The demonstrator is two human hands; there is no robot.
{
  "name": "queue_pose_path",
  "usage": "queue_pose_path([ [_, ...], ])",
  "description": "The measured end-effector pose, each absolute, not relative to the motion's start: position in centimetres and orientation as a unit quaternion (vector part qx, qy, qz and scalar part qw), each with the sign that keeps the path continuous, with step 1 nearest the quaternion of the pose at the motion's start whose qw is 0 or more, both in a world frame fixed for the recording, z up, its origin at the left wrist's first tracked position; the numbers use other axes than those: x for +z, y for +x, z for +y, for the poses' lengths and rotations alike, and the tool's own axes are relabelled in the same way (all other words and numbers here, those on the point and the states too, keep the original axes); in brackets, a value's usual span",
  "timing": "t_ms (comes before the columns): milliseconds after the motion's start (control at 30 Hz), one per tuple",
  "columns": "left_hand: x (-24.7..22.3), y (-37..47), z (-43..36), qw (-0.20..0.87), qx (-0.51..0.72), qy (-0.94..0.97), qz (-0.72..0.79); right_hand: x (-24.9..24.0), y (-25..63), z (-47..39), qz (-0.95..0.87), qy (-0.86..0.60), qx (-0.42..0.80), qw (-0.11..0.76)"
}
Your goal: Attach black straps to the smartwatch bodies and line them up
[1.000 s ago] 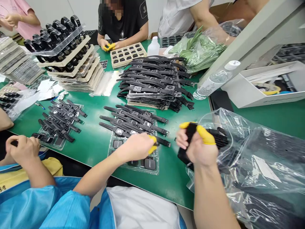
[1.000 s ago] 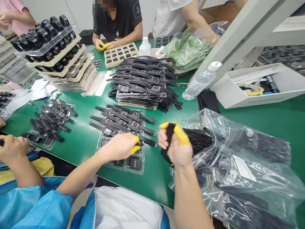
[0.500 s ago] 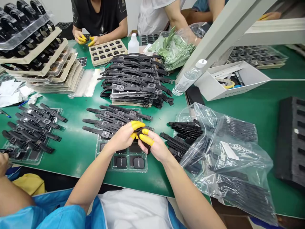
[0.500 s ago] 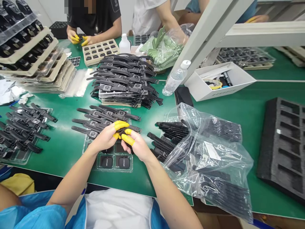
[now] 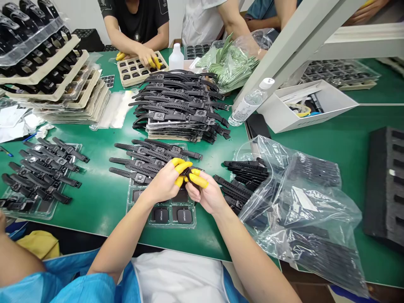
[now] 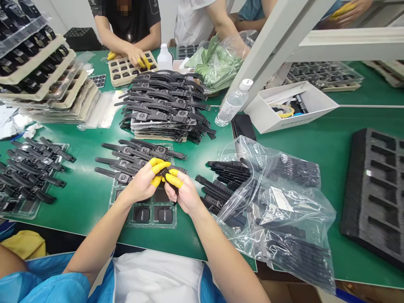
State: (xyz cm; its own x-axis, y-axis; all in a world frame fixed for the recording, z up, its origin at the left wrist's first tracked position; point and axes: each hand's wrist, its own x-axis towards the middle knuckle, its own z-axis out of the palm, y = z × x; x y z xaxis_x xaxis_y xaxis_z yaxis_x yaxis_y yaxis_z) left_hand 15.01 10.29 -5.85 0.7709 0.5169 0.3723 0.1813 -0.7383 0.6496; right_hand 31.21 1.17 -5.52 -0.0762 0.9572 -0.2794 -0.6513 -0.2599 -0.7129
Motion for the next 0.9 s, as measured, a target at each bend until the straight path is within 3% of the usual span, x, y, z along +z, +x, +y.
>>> queue_pose_path([
  [367,-5.7,14.8,10.5,0.262,0.233,0.919,0.179,-6.0,31.8,1.2,-0.232,-0.388,0.704,0.548],
  [600,-5.1,14.5,10.8,0.366,0.282,0.865,0.197,-6.3,31.9,1.1,-0.263,-0.4,0.668,0.57],
  [733,-5.1,15.1,10.3,0.397,0.372,0.813,0.205,-6.2,31.7,1.1,-0.297,-0.406,0.645,0.575],
  [900,-4.7,15.6,10.4,0.565,0.491,0.607,0.267,-5.9,32.0,1.0,-0.316,-0.391,0.726,0.469],
])
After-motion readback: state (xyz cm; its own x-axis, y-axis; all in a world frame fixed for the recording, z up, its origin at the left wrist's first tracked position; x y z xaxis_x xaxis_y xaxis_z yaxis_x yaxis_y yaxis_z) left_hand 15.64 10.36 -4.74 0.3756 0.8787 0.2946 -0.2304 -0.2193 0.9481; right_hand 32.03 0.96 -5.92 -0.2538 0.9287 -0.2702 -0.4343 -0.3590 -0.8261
